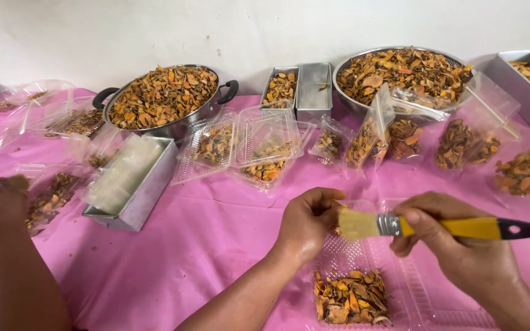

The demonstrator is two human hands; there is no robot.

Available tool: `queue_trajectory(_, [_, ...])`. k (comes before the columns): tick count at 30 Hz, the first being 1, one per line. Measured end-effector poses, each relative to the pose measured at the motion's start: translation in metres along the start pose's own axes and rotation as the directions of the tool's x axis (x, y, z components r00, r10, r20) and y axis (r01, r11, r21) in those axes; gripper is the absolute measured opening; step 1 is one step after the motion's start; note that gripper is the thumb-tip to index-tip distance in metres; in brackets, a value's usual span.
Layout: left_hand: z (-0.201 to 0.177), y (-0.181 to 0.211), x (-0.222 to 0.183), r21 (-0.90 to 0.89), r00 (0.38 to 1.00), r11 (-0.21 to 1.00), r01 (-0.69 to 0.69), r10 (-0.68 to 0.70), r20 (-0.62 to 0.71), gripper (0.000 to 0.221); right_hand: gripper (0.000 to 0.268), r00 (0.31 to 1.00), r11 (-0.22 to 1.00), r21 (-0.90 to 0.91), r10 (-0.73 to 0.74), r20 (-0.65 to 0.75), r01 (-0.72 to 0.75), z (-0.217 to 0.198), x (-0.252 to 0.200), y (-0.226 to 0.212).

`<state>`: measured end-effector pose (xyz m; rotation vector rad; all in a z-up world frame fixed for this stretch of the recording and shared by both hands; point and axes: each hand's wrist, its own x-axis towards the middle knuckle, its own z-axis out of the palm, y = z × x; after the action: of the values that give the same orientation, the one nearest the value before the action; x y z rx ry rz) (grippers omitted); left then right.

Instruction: Sorting dried herbs and placing them into plastic containers using hands and a brush for arrangement.

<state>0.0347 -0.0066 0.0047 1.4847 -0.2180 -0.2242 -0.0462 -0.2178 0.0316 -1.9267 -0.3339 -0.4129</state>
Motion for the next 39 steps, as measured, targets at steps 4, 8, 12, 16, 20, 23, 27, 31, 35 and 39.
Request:
queue_trajectory(4, [0.004,0.008,-0.005,0.018,0.998,0.999,0.051,-0.051,0.043,0.025,0.022,0.989,0.988,-0.116,0.085,-0.122,-0.099,-0.005,0.015,0.0])
queue_trajectory(8, [0.005,0.009,-0.008,0.0,0.997,1.0,0.024,-0.024,0.077,0.033,0.021,0.951,0.981,0.188,0.018,-0.309,0.043,-0.007,0.018,-0.009])
queue_trajectory(12, [0.004,0.023,-0.011,0.054,0.996,0.996,0.069,-0.072,0.059,0.042,0.027,0.993,0.993,-0.027,0.111,-0.033,-0.112,-0.019,0.02,0.007])
queue_trajectory(16, [0.001,0.018,-0.007,0.031,0.998,0.997,0.065,-0.065,0.018,0.041,0.026,0.99,0.996,0.049,0.085,-0.114,-0.08,-0.016,0.017,-0.003])
queue_trajectory(20, [-0.001,0.003,0.003,-0.105,0.999,0.994,0.031,-0.027,0.038,0.03,0.024,0.992,0.992,0.104,0.079,-0.102,-0.068,-0.012,0.017,0.004])
queue_trajectory(23, [0.0,0.016,0.002,0.068,0.996,0.994,0.084,-0.085,0.018,0.024,0.023,0.988,0.992,0.077,0.104,-0.114,-0.096,-0.013,0.022,0.005])
queue_trajectory(27, [-0.004,-0.008,0.013,0.318,0.993,0.944,0.092,-0.109,0.038,0.033,0.024,0.98,0.99,0.081,0.129,-0.152,-0.117,-0.016,0.025,0.001])
queue_trajectory(31, [-0.005,-0.01,0.005,0.785,0.942,0.524,-0.331,0.14,0.304,0.037,0.022,0.978,0.99,0.0,0.138,-0.155,-0.14,-0.017,0.023,-0.003])
queue_trajectory(35, [-0.005,-0.01,-0.001,0.787,0.846,0.321,-0.528,0.284,0.452,0.044,0.023,0.979,0.989,-0.026,0.141,-0.15,-0.146,-0.02,0.025,-0.003])
queue_trajectory(39, [-0.002,0.016,-0.026,0.736,0.838,0.415,-0.535,0.148,0.525,0.034,0.022,0.978,0.991,-0.057,0.112,-0.175,-0.123,-0.021,0.025,-0.013])
